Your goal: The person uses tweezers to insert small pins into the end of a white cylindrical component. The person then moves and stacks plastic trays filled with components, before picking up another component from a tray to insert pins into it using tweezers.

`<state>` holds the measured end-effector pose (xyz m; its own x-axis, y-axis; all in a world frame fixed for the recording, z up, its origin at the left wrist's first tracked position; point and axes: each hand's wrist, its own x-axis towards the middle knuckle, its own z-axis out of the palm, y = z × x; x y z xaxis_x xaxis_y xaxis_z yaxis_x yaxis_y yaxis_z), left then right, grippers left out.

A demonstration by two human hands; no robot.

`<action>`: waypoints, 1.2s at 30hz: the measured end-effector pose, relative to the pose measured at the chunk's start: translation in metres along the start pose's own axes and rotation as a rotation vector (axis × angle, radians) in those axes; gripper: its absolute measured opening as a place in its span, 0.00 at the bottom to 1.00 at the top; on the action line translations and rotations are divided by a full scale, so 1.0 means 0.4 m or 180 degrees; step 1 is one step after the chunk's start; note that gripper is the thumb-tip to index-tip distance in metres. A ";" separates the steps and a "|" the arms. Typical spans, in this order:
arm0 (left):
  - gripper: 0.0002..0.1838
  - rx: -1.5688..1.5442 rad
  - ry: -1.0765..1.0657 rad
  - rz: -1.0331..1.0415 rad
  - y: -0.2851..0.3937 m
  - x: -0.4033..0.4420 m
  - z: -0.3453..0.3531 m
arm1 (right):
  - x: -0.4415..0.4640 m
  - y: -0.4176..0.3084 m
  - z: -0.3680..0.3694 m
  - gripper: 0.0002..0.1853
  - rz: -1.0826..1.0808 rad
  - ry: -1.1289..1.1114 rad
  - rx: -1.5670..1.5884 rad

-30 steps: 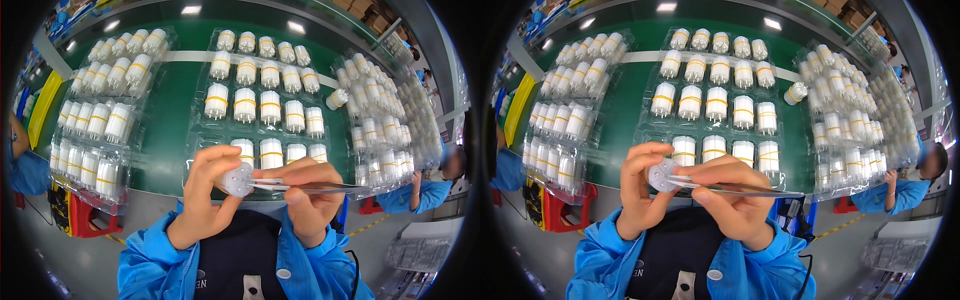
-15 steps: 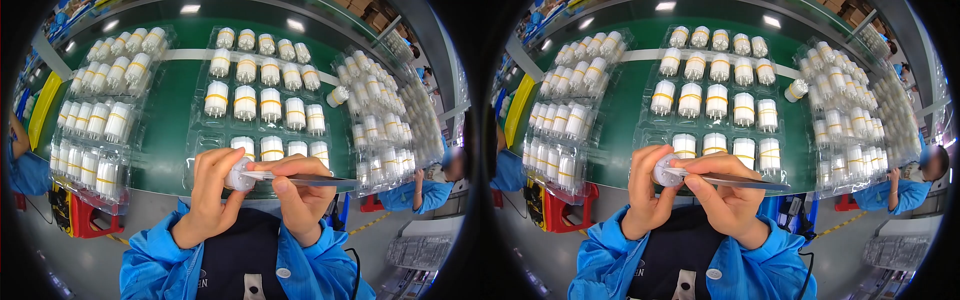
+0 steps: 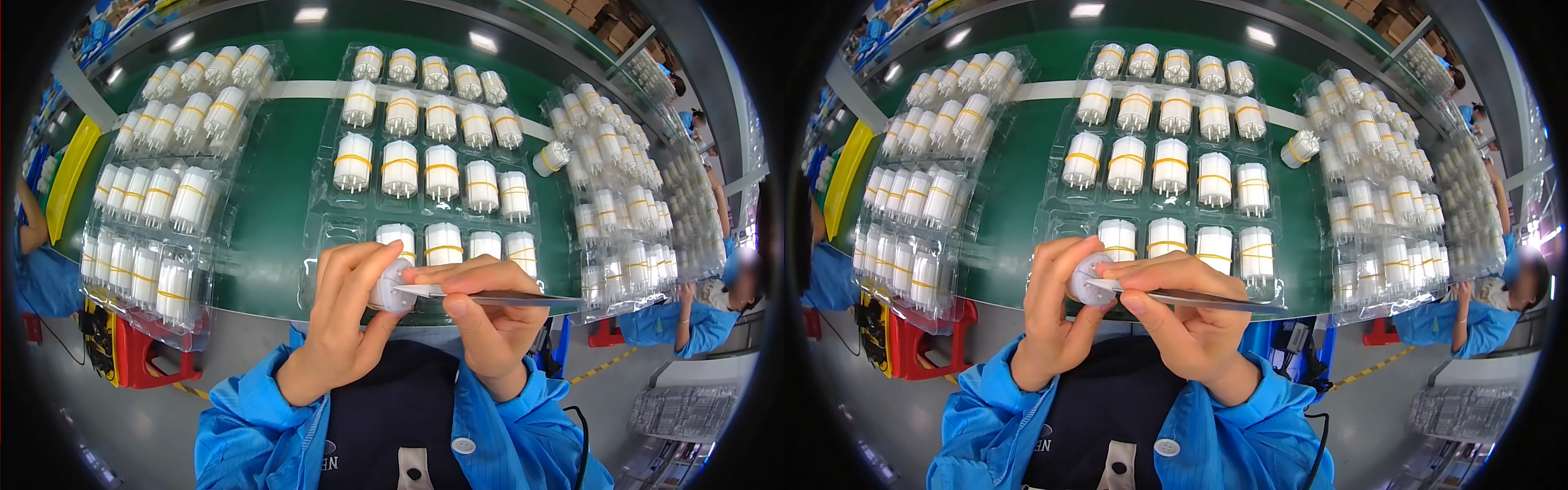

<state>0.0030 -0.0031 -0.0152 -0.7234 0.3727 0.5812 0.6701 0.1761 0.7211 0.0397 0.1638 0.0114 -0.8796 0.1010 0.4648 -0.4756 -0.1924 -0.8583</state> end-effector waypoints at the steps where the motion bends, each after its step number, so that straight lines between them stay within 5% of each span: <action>1: 0.36 -0.0001 0.0004 0.0006 0.002 0.004 -0.003 | 0.001 0.000 -0.001 0.08 -0.0011 -0.0014 -0.0163; 5: 0.36 0.0254 -0.0077 0.0072 0.003 0.008 -0.007 | 0.012 -0.019 -0.002 0.09 -0.0083 -0.0261 -0.0929; 9: 0.35 0.0103 -0.0206 -0.0042 0.007 0.007 -0.022 | 0.026 -0.019 -0.016 0.10 -0.0210 -0.0502 -0.0939; 12: 0.34 -0.0352 -0.0250 -0.0198 0.006 0.002 -0.028 | 0.026 -0.017 -0.014 0.12 -0.0214 0.0015 0.0164; 18: 0.32 -0.1033 -0.0327 -0.0498 0.008 -0.008 -0.025 | 0.038 -0.023 -0.032 0.07 -0.0301 -0.0487 -0.0651; 36: 0.32 -0.1138 -0.0511 -0.0524 0.006 -0.007 -0.038 | 0.028 -0.016 -0.024 0.08 -0.0260 -0.0241 -0.0558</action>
<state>0.0041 -0.0175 -0.0092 -0.7619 0.5082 0.4016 0.4275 -0.0714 0.9012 0.0329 0.1757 0.0201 -0.8385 0.0344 0.5438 -0.5444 -0.0132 -0.8387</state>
